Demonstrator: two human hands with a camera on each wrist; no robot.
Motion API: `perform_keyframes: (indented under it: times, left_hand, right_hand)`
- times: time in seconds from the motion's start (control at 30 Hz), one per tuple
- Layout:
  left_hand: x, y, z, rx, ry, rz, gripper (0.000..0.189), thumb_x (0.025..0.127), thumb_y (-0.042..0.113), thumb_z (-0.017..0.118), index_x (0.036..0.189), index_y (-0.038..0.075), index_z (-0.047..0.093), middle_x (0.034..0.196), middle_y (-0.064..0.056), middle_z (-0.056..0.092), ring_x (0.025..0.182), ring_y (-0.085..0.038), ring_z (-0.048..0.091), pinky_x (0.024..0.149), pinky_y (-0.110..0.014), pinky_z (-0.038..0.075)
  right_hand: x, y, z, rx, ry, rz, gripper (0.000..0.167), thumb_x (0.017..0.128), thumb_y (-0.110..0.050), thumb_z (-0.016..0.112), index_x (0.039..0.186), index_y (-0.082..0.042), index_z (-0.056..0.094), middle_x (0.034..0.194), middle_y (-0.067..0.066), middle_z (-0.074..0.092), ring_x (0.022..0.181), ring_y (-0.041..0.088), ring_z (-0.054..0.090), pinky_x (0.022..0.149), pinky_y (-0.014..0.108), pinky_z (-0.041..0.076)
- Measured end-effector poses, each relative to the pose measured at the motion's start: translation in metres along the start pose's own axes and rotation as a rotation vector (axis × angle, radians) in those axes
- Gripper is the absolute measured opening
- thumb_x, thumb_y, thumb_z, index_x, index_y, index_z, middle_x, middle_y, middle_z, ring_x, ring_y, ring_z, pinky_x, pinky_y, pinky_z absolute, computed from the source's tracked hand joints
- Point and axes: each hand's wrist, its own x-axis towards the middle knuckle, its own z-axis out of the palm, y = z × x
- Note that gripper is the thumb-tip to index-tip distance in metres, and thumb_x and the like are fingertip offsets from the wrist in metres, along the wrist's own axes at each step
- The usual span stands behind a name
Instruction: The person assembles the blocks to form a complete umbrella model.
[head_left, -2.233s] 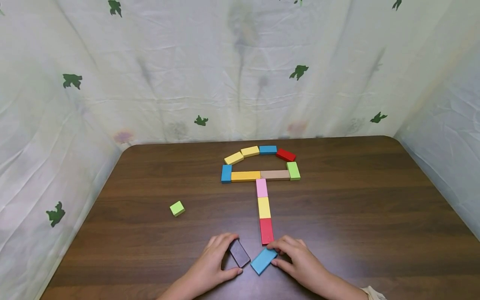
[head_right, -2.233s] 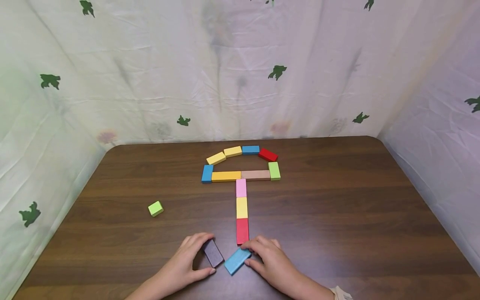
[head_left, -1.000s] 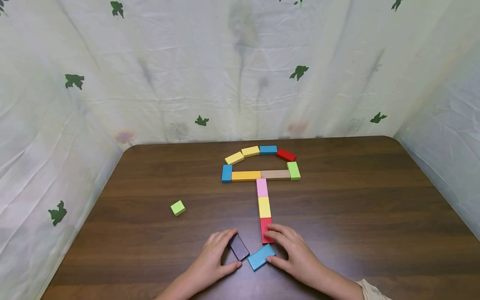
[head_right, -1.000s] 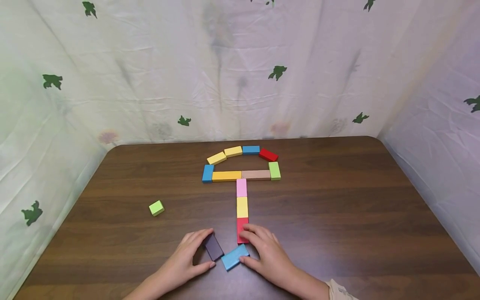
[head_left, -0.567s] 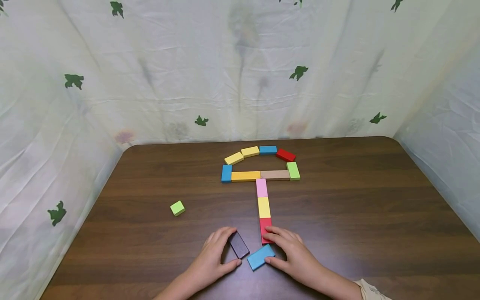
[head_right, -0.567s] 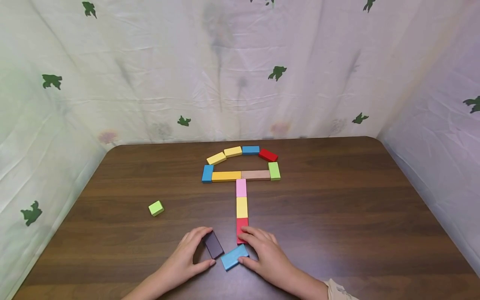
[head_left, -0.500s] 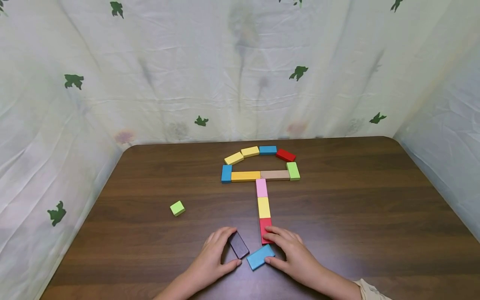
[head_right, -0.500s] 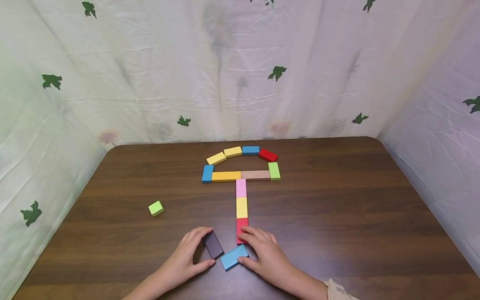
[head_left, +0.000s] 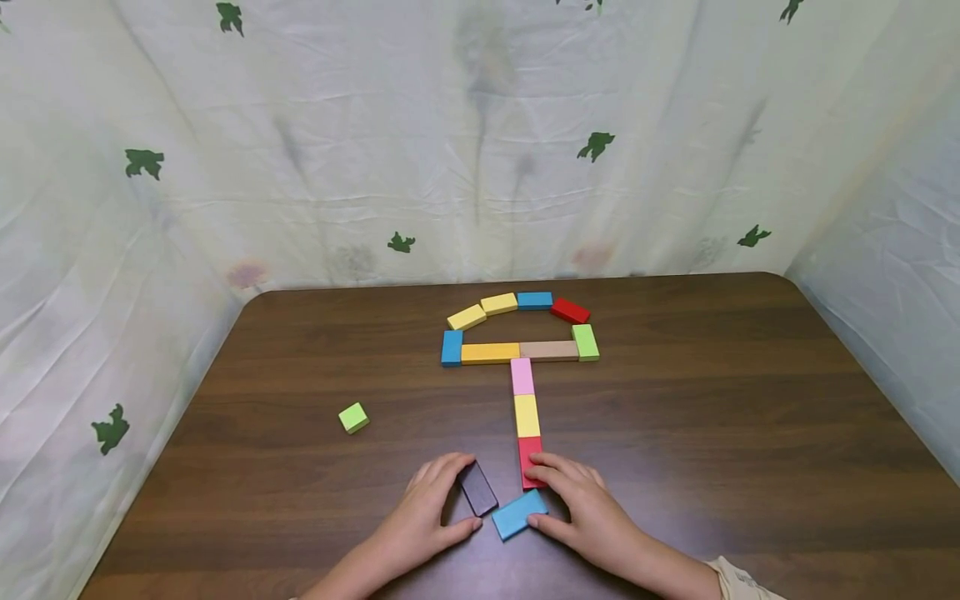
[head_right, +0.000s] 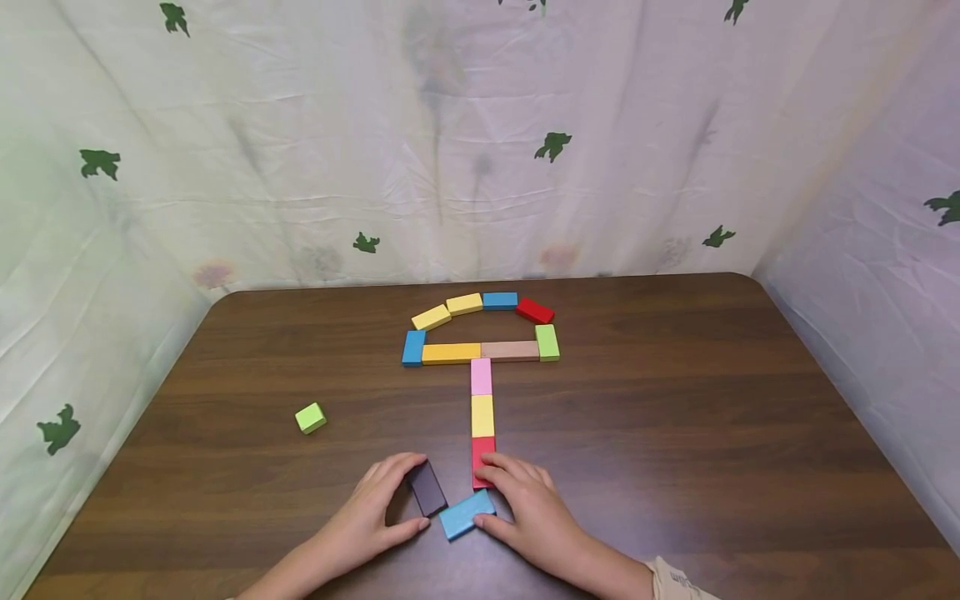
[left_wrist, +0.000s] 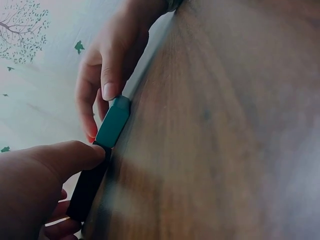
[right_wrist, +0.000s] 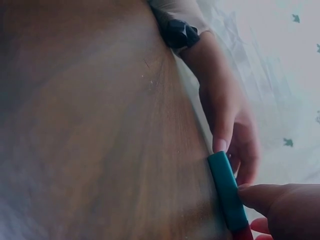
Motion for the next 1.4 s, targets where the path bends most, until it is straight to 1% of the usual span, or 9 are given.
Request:
perform_keyframes:
  times: [0.27,0.5,0.67,0.83,0.97,1.13,1.27,1.4]
  left_hand:
    - [0.001,-0.001,-0.002,0.018,-0.024,0.024,0.068,0.073,0.034,0.072,0.129,0.008,0.043,0.124,-0.002,0.045,0.111,-0.018,0.041,0.092,-0.041,0.034]
    - [0.002,-0.001,-0.002,0.016,-0.017,0.034,0.070,0.073,0.036,0.073,0.129,0.008,0.042,0.125,-0.001,0.044,0.111,-0.018,0.041,0.093,-0.041,0.034]
    - [0.002,-0.002,-0.004,-0.015,0.004,0.041,0.072,0.072,0.038,0.073,0.130,0.007,0.042,0.126,-0.001,0.043,0.112,-0.017,0.040,0.092,-0.041,0.035]
    - [0.005,-0.006,-0.013,-0.038,0.075,0.040,0.074,0.071,0.035,0.075,0.130,0.005,0.042,0.127,-0.002,0.043,0.114,-0.017,0.040,0.092,-0.041,0.036]
    - [0.006,-0.012,-0.025,-0.008,0.149,0.035,0.074,0.070,0.030,0.077,0.129,0.003,0.042,0.127,-0.003,0.043,0.115,-0.020,0.040,0.092,-0.043,0.036]
    - [0.009,-0.024,-0.040,0.044,0.251,0.027,0.072,0.069,0.023,0.078,0.128,0.001,0.043,0.125,-0.009,0.045,0.115,-0.026,0.040,0.091,-0.045,0.035]
    - [0.010,-0.035,-0.053,0.061,0.319,-0.006,0.070,0.069,0.018,0.078,0.127,0.000,0.043,0.125,-0.012,0.045,0.115,-0.030,0.038,0.092,-0.047,0.032]
    - [0.009,-0.046,-0.065,0.071,0.352,-0.059,0.069,0.070,0.016,0.077,0.127,-0.001,0.042,0.124,-0.015,0.043,0.113,-0.033,0.038,0.089,-0.049,0.031]
  right_hand:
    - [0.001,0.001,0.000,0.000,-0.009,0.002,0.047,0.078,-0.040,0.067,0.117,-0.016,0.057,0.128,-0.005,0.045,0.114,0.014,0.043,0.088,0.043,0.032]
    - [0.001,0.002,-0.001,0.000,-0.013,0.006,0.047,0.078,-0.043,0.066,0.116,-0.016,0.058,0.128,-0.005,0.046,0.114,0.014,0.044,0.087,0.043,0.032]
    - [0.002,0.002,-0.001,-0.003,-0.010,0.002,0.047,0.077,-0.040,0.068,0.116,-0.016,0.058,0.127,-0.004,0.046,0.114,0.014,0.044,0.087,0.043,0.032]
    - [0.002,0.002,-0.001,0.000,-0.008,0.001,0.046,0.077,-0.040,0.068,0.116,-0.016,0.058,0.127,-0.004,0.046,0.114,0.014,0.044,0.087,0.042,0.032]
    - [0.002,0.002,-0.001,0.002,-0.007,0.001,0.047,0.077,-0.040,0.068,0.115,-0.016,0.058,0.127,-0.005,0.046,0.114,0.013,0.044,0.088,0.041,0.032]
    - [0.002,0.003,0.000,0.004,-0.001,-0.007,0.047,0.076,-0.038,0.070,0.115,-0.015,0.058,0.127,-0.004,0.047,0.114,0.013,0.044,0.088,0.041,0.032]
    - [0.002,0.003,0.000,0.006,0.002,-0.010,0.047,0.076,-0.037,0.071,0.115,-0.016,0.058,0.127,-0.004,0.046,0.114,0.013,0.044,0.087,0.040,0.032]
    - [0.002,0.003,0.000,0.007,0.005,-0.013,0.047,0.075,-0.035,0.072,0.115,-0.015,0.058,0.127,-0.004,0.047,0.114,0.013,0.044,0.087,0.040,0.032]
